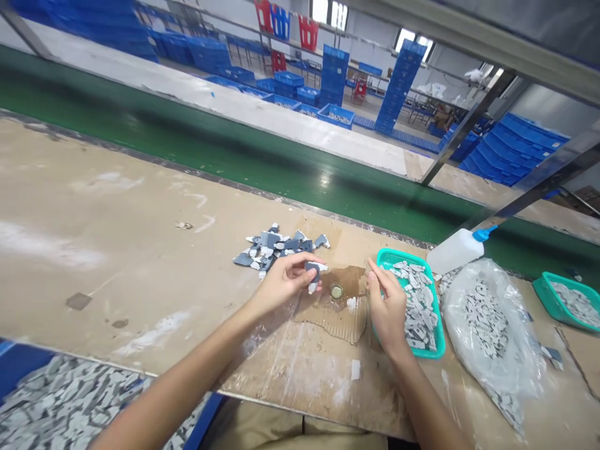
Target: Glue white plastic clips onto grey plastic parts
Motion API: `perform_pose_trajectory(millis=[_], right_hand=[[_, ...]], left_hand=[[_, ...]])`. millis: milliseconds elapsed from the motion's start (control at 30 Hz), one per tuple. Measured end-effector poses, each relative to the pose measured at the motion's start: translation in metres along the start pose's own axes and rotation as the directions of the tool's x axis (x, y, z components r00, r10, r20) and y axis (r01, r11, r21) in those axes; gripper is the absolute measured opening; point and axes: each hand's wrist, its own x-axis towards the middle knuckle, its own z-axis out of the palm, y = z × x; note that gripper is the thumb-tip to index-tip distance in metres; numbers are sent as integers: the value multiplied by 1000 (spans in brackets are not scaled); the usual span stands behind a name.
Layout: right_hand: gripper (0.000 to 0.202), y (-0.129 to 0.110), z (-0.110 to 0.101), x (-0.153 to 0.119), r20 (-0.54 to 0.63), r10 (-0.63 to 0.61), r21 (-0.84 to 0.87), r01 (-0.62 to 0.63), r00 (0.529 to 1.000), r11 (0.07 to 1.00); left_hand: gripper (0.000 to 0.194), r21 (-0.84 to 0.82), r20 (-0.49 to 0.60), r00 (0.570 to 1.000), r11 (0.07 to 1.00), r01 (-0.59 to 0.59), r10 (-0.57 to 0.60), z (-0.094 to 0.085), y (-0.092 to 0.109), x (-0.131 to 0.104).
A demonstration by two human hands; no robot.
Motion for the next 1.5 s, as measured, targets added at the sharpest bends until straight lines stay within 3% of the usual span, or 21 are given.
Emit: perform_pose_trajectory(millis=[67, 133, 200, 267, 367, 467, 533, 633, 700, 800, 933, 1100, 1267, 1400, 1500], right_hand=[[38, -6, 4, -4, -16, -3, 5, 3, 1000, 1000], [41, -15, 17, -6, 23, 33, 55, -35, 999, 998], [47, -27, 39, -3, 109, 86, 84, -96, 990, 992], [54, -39, 68, 10, 162, 157, 15, -161, 974, 987], [64, -49, 113, 40, 87, 299, -192, -278, 950, 941], [71, -46, 147, 65, 20, 384, -240, -369, 923, 898], [69, -42, 165, 69, 2, 413, -245, -400, 911, 883], [58, -42, 185, 62, -8, 385, -208, -378, 923, 902], [49, -46, 196, 54, -25, 348, -149, -348, 937, 926], [39, -51, 207, 45, -55, 312, -12, -314, 948, 949], [31, -46, 213, 41, -39, 282, 210, -268, 959, 940], [32, -35, 218, 42, 6, 347, 449, -312, 938, 837], [30, -43, 222, 40, 75, 424, 638, -370, 903, 676], [24, -54, 221, 40, 116, 465, 734, -391, 878, 555], [21, -60, 222, 42, 111, 463, 773, -369, 879, 517]], left_hand=[[37, 264, -205, 964, 958, -111, 168, -11, 1, -8], [42, 389, -393, 889, 919, -69, 233, -29, -3, -12], [43, 442, -494, 837, 897, 8, 236, -50, -9, -9], [34, 563, -514, 811, 823, 73, 280, -69, -15, -2], [37, 716, -526, 765, 679, 163, 372, -83, -22, 9], [67, 703, -628, 706, 628, 333, 328, -79, -31, 13], [72, 686, -659, 707, 589, 428, 254, -72, -38, 16], [61, 719, -628, 727, 564, 406, 278, -64, -46, 23], [54, 712, -630, 693, 617, 335, 351, -63, -48, 30], [51, 655, -672, 624, 713, 250, 399, -63, -47, 39], [49, 616, -697, 570, 771, 164, 435, -63, -44, 41], [46, 582, -664, 601, 813, 41, 445, -59, -37, 34], [47, 557, -637, 610, 828, -59, 472, -42, -28, 33], [45, 615, -607, 595, 786, -67, 526, -36, -25, 34], [45, 613, -629, 566, 788, -61, 533, -38, -24, 36]])
